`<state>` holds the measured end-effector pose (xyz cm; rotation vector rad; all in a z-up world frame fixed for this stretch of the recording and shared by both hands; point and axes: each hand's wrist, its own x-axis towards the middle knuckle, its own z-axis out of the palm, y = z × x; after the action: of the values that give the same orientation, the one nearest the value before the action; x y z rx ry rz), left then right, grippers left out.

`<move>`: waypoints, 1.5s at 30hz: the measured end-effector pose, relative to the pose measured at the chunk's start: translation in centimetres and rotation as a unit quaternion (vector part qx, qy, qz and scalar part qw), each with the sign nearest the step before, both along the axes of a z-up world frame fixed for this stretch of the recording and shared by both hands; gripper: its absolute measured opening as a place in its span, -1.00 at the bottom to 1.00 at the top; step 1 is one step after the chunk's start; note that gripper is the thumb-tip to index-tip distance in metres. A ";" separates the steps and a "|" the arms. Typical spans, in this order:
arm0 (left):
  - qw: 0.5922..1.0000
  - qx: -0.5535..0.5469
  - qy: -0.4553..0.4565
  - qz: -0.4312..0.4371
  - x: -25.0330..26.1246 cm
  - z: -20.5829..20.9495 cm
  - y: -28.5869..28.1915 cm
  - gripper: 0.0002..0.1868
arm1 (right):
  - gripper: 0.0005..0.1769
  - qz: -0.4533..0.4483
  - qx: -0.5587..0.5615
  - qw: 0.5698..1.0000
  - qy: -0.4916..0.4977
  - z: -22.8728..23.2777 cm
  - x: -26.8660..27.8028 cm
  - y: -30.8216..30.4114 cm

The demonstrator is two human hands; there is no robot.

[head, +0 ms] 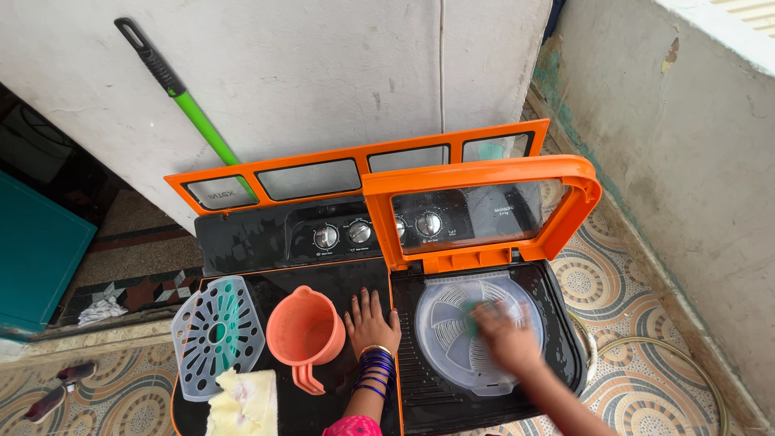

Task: The person scrubs the inside of a small orange and black toy washing machine with a green sponge. They wipe the black basin and the clear plastic lid, then lift the lid to continue scrubbing the interior surfaces.

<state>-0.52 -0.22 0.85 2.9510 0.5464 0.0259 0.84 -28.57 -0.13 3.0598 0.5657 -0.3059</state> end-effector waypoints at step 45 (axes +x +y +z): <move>1.000 -0.026 -0.006 -0.009 0.1 0.6 0.2 -0.31 | -0.21 0.137 0.046 0.984 0.101 3.5 -7.5 6.5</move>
<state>-0.47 -0.02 1.43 2.9038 0.5113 0.0260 -6.68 -22.06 3.41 3.0003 1.0247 -0.5986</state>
